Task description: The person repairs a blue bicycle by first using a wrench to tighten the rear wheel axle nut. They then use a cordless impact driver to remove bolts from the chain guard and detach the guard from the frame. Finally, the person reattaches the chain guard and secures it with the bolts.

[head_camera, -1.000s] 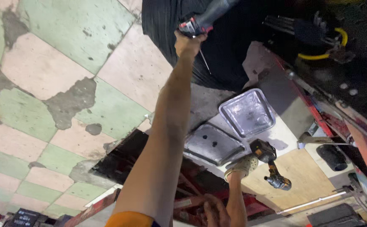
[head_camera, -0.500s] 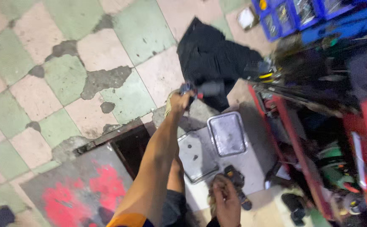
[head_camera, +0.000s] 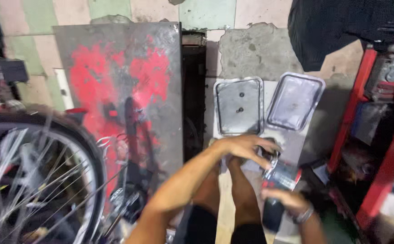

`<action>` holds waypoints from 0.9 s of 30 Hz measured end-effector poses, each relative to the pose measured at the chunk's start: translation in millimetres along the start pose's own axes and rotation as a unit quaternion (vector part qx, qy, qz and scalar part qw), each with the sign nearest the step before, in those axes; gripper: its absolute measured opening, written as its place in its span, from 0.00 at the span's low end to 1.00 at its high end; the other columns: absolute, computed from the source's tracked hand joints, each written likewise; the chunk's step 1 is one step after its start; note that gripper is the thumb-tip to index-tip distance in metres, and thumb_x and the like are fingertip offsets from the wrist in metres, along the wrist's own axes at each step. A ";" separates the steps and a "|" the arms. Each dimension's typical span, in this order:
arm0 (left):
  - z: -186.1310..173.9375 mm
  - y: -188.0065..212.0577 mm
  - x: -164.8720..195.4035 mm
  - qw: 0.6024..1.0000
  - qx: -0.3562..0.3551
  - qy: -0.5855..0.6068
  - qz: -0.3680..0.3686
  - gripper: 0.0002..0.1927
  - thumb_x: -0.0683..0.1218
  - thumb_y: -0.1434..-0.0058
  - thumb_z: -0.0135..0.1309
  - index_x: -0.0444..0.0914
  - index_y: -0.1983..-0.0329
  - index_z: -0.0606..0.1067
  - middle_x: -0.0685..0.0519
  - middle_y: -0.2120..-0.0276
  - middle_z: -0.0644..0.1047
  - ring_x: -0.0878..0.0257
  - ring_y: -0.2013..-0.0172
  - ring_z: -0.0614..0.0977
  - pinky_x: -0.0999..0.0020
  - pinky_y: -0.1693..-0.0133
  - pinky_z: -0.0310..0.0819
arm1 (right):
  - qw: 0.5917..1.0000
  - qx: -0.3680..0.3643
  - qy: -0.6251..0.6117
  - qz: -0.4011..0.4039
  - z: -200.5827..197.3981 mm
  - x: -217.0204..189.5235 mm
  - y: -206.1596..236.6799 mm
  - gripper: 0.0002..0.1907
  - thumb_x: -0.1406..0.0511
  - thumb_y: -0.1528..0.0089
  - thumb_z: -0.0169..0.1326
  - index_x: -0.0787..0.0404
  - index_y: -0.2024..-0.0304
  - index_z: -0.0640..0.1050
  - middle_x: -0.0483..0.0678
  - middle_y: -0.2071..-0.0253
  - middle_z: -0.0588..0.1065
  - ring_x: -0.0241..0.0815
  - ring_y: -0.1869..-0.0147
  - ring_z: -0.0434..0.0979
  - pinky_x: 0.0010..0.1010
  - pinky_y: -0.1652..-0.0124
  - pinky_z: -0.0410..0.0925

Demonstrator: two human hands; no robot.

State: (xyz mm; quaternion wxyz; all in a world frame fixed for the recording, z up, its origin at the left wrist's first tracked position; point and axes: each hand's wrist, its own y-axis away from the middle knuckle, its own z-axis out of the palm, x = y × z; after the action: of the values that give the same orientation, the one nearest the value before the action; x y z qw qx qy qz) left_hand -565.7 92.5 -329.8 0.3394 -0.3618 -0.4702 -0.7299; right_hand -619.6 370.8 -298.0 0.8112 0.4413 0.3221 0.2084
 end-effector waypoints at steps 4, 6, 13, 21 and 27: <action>-23.9 -3.5 -168.2 0.794 0.588 0.051 -0.147 0.18 0.56 0.32 0.54 0.38 0.52 0.77 0.50 0.60 0.84 0.60 0.60 0.86 0.66 0.55 0.78 | 0.950 0.214 -0.199 0.113 51.4 140.6 -43.9 0.14 0.71 0.48 0.62 0.65 0.58 0.79 0.53 0.68 0.79 0.48 0.65 0.80 0.39 0.64 0.72; -41.7 -13.2 -248.2 0.682 0.672 0.020 -0.290 0.30 0.59 0.42 0.65 0.35 0.46 0.72 0.42 0.57 0.82 0.49 0.57 0.83 0.57 0.52 0.76 | 0.941 0.239 -0.213 0.112 62.8 182.2 -61.8 0.14 0.71 0.47 0.62 0.65 0.58 0.79 0.53 0.68 0.79 0.48 0.64 0.80 0.39 0.63 0.72; -55.4 -33.4 -386.2 0.778 0.548 0.014 -0.307 0.28 0.52 0.50 0.67 0.35 0.48 0.78 0.40 0.62 0.83 0.48 0.61 0.85 0.56 0.57 0.78 | 0.936 0.291 -0.148 0.134 35.2 258.4 -63.0 0.16 0.71 0.47 0.61 0.65 0.56 0.78 0.53 0.66 0.79 0.48 0.61 0.79 0.39 0.59 0.71; -8.0 0.9 -304.8 0.784 0.567 0.192 -0.164 0.15 0.42 0.43 0.64 0.35 0.52 0.80 0.51 0.64 0.84 0.63 0.67 0.82 0.66 0.60 0.78 | 0.956 0.255 -0.092 0.111 47.8 226.4 -17.7 0.17 0.70 0.46 0.60 0.64 0.53 0.77 0.54 0.63 0.79 0.47 0.57 0.79 0.39 0.55 0.70; 31.6 93.5 -183.3 0.793 0.544 0.260 -0.089 0.16 0.38 0.43 0.64 0.36 0.51 0.80 0.51 0.59 0.84 0.65 0.60 0.82 0.68 0.55 0.76 | 0.978 0.202 -0.023 0.038 73.4 162.3 33.6 0.18 0.69 0.45 0.60 0.64 0.52 0.76 0.54 0.62 0.79 0.47 0.54 0.79 0.39 0.51 0.69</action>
State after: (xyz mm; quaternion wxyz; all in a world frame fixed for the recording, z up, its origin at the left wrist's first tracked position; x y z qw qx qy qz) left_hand -387.8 119.8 -434.5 0.5233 0.1295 -0.7139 -0.4469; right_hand -455.0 446.7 -294.8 0.7042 0.6126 0.3215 0.1594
